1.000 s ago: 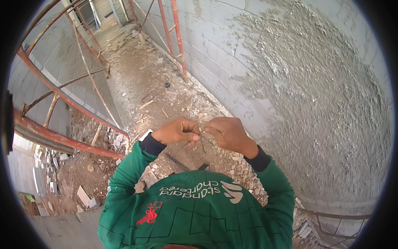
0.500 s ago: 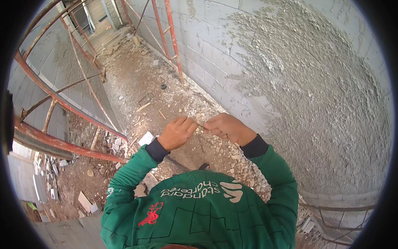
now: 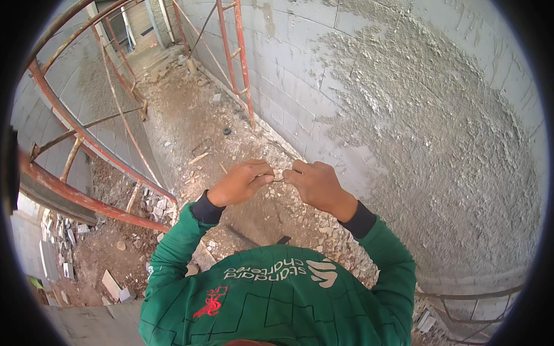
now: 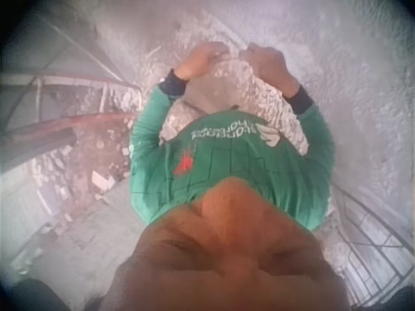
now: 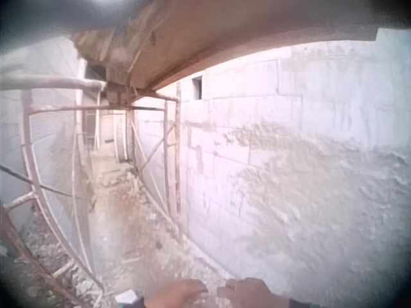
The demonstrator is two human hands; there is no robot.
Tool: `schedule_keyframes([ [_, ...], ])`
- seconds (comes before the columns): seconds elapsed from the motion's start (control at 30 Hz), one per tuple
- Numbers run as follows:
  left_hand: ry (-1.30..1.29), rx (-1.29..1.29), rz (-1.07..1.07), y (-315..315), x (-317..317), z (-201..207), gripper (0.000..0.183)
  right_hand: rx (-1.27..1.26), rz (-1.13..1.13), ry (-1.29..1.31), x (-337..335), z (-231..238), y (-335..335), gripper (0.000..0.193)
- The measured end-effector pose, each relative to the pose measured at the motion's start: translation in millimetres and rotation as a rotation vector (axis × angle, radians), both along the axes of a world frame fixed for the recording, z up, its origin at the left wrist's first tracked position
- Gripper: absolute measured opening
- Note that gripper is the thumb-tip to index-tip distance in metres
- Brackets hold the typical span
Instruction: The person bends a metal wire, wraps it around a scaffolding pole, and uses pliers to twist and tighten the wire to secure the structure.
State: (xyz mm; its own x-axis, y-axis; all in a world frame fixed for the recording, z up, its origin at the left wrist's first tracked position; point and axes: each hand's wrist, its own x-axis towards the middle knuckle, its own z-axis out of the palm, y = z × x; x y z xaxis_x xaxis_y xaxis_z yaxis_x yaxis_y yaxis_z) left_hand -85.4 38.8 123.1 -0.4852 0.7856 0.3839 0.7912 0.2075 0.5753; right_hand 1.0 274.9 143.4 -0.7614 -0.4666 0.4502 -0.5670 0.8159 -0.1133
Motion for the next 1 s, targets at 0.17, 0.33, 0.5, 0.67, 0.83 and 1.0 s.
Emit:
schedule_keyframes([
  [0.17,-0.638,-0.022,-0.093,8,11,2,0.024,0.042,0.032,0.114,1,9,-6,0.027],
  [0.33,-0.245,0.166,-0.051,8,19,3,0.018,0.034,0.039,0.005,5,16,1,0.027],
  [0.5,0.394,0.068,0.058,-1,24,9,0.012,-0.346,0.093,-0.282,7,19,-4,0.018],
  [0.67,0.680,0.035,0.072,-12,31,13,0.026,-0.763,-0.013,-0.903,13,25,-13,0.029],
  [0.83,0.803,0.074,0.007,-23,31,9,0.023,-1.206,-0.001,-1.424,19,29,-20,0.031],
  [1.0,0.409,0.037,0.039,-22,27,8,0.011,-0.852,0.024,-1.014,14,33,-30,0.033],
])
